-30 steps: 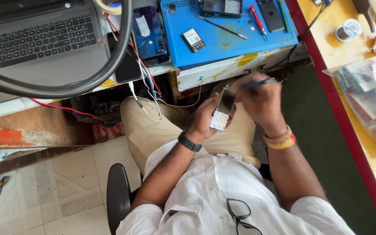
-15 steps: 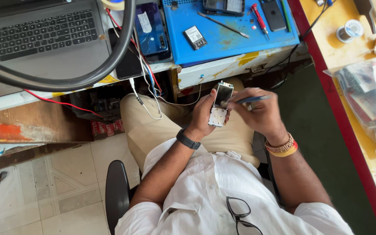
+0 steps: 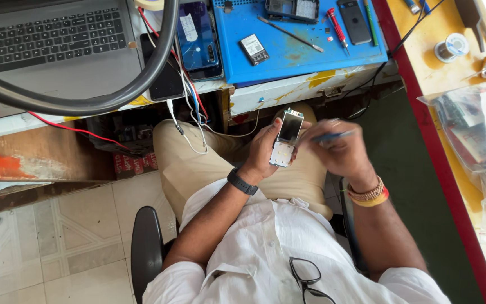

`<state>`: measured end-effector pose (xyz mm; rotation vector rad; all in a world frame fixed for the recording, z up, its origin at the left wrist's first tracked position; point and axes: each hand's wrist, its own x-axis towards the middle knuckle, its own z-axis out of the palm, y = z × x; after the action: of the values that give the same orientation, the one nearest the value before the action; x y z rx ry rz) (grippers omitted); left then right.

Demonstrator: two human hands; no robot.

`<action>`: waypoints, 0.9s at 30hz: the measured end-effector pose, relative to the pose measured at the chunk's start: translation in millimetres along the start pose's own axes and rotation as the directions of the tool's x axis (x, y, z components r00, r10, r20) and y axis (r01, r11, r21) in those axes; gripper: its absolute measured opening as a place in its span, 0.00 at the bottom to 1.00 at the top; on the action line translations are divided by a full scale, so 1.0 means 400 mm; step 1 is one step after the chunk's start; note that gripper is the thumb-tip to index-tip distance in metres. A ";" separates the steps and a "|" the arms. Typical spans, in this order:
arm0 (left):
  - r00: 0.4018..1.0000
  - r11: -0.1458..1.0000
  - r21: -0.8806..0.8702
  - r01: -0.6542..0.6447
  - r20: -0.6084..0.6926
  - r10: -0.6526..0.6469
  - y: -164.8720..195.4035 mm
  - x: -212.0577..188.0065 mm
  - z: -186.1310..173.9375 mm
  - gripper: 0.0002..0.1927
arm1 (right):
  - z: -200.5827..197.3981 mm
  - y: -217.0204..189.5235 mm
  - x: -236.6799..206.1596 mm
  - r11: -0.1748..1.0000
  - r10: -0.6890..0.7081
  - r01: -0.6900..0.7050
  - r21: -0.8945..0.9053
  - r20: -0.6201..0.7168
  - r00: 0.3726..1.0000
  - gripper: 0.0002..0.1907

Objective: The person sits at a repair workbench and repairs a keypad feature phone. They pry open the phone's keypad and cover, apply liquid from a yellow bottle onto the phone and its exposed circuit board, and use a small pry tool to work on the board and reassemble the phone.

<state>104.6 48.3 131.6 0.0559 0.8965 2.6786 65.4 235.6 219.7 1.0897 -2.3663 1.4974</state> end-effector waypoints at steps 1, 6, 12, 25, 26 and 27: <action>1.000 1.000 -0.011 0.006 0.002 -0.006 -0.001 -0.002 0.002 0.33 | -0.003 0.002 0.003 0.999 -0.044 0.044 0.002 0.076 0.996 0.05; 1.000 1.000 -0.012 0.017 0.013 -0.017 -0.005 0.004 -0.001 0.34 | 0.002 0.006 0.017 0.971 0.230 -0.208 0.120 -0.224 0.947 0.05; 1.000 0.999 -0.025 -0.022 0.020 0.023 -0.025 0.006 -0.009 0.33 | 0.036 0.000 0.015 0.970 0.234 -0.215 0.113 -0.202 0.951 0.07; 0.993 0.995 -0.006 -0.102 0.065 0.102 -0.033 0.002 -0.012 0.34 | 0.076 -0.003 0.025 0.994 0.109 -0.105 0.031 -0.288 0.951 0.06; 0.993 0.994 -0.004 -0.107 0.050 0.107 -0.035 0.003 -0.009 0.33 | 0.075 -0.005 0.023 0.999 0.042 -0.045 -0.013 -0.198 0.979 0.07; 0.992 0.993 0.003 -0.118 0.041 0.118 -0.034 0.007 -0.007 0.33 | 0.073 -0.005 0.023 0.993 0.114 -0.113 0.021 -0.273 0.955 0.06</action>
<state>105.3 57.8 121.0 0.1699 0.9142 2.7729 67.3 206.3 211.0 0.7024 -2.2651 1.5755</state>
